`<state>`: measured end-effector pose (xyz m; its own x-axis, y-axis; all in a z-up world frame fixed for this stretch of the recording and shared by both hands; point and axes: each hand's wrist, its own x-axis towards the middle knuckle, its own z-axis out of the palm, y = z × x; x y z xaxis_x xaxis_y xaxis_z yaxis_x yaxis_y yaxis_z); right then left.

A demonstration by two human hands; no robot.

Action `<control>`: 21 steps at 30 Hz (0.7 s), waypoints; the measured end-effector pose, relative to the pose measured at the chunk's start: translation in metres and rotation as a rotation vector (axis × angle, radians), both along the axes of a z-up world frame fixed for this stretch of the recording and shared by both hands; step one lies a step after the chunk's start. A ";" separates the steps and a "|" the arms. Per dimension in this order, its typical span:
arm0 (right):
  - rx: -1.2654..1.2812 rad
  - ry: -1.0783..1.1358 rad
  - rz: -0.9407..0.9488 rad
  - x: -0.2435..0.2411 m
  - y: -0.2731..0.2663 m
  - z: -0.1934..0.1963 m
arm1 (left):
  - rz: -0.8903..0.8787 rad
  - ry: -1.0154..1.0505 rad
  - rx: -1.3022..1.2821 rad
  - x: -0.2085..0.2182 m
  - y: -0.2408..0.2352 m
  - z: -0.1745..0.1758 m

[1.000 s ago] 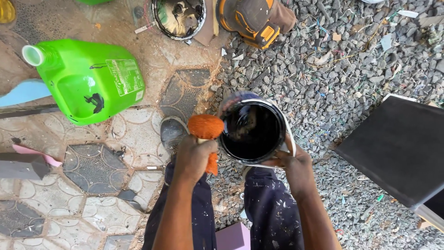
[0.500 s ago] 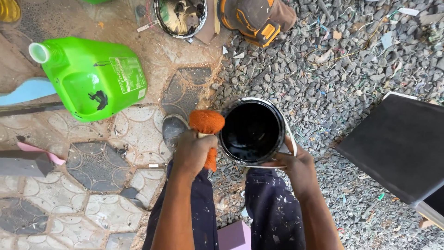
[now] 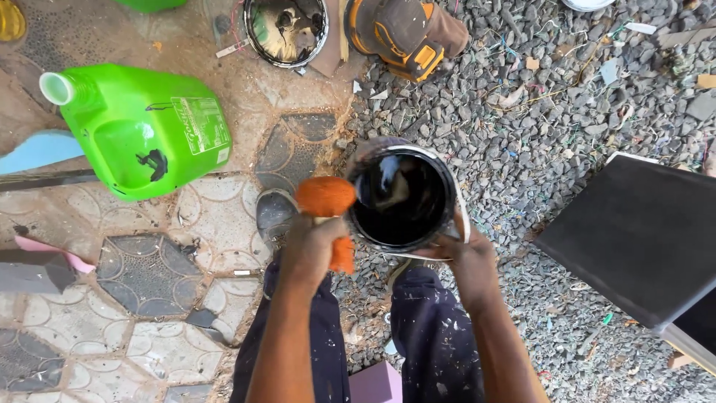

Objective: Applying black paint or stain to a wooden shelf unit using a sponge applicator.

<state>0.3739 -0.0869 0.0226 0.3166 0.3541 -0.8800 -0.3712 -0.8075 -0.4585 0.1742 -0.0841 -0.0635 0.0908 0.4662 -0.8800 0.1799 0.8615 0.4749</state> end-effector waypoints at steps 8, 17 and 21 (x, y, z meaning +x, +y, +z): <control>0.028 -0.031 0.025 0.011 -0.004 0.002 | 0.047 -0.072 -0.045 0.010 0.003 0.008; -0.008 -0.044 -0.041 0.016 -0.004 0.006 | -0.032 -0.085 0.025 0.015 0.001 -0.004; -0.026 0.007 -0.016 0.005 -0.014 -0.004 | -0.107 0.078 0.038 0.000 0.002 0.003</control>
